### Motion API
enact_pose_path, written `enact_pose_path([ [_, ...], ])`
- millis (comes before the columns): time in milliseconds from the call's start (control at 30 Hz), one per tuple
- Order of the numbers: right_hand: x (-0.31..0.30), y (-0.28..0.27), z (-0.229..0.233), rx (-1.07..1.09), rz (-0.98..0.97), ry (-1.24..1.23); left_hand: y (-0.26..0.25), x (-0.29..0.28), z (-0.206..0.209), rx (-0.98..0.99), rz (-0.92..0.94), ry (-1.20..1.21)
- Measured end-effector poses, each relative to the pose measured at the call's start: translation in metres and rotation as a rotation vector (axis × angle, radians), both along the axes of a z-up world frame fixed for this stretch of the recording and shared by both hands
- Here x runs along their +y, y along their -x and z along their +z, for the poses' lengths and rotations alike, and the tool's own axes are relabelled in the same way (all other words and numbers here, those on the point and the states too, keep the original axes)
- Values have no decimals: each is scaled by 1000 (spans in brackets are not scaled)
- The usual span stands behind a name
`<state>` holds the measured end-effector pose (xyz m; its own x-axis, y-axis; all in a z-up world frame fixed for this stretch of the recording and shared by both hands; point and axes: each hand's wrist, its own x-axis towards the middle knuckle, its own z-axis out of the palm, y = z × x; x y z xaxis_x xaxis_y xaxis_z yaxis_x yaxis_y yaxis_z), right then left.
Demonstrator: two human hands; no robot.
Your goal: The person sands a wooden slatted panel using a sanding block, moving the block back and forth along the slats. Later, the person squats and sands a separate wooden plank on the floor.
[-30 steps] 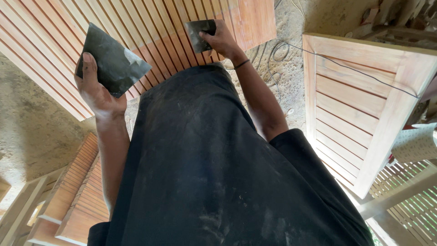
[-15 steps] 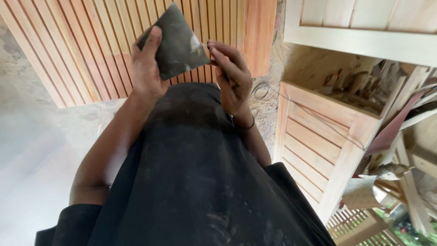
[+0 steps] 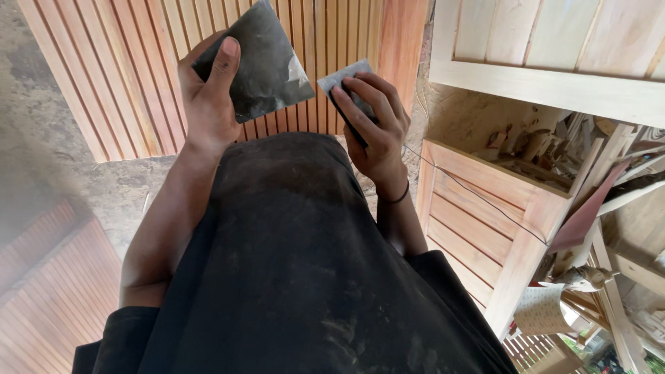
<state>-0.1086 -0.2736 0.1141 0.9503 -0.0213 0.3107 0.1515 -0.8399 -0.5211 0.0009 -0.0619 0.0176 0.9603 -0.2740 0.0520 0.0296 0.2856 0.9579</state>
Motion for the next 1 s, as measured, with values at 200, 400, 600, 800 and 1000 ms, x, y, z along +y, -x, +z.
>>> enact_pose_path([
  [200, 4, 1, 1, -3, 28, 160, -5, 15, 24, 70, -149, -186],
  [400, 9, -5, -3, 36, 45, 200, -7, 8, 35, 33, -175, -229],
  [600, 9, -1, -13, 136, 121, 172, -1, 15, 2, -11, -127, -276],
  [800, -27, 6, -87, 334, 101, -384, -10, 36, -47, -661, 263, -831],
  [1000, -63, 25, -211, 635, -346, -1224, -8, 80, -56, -622, 166, -741],
])
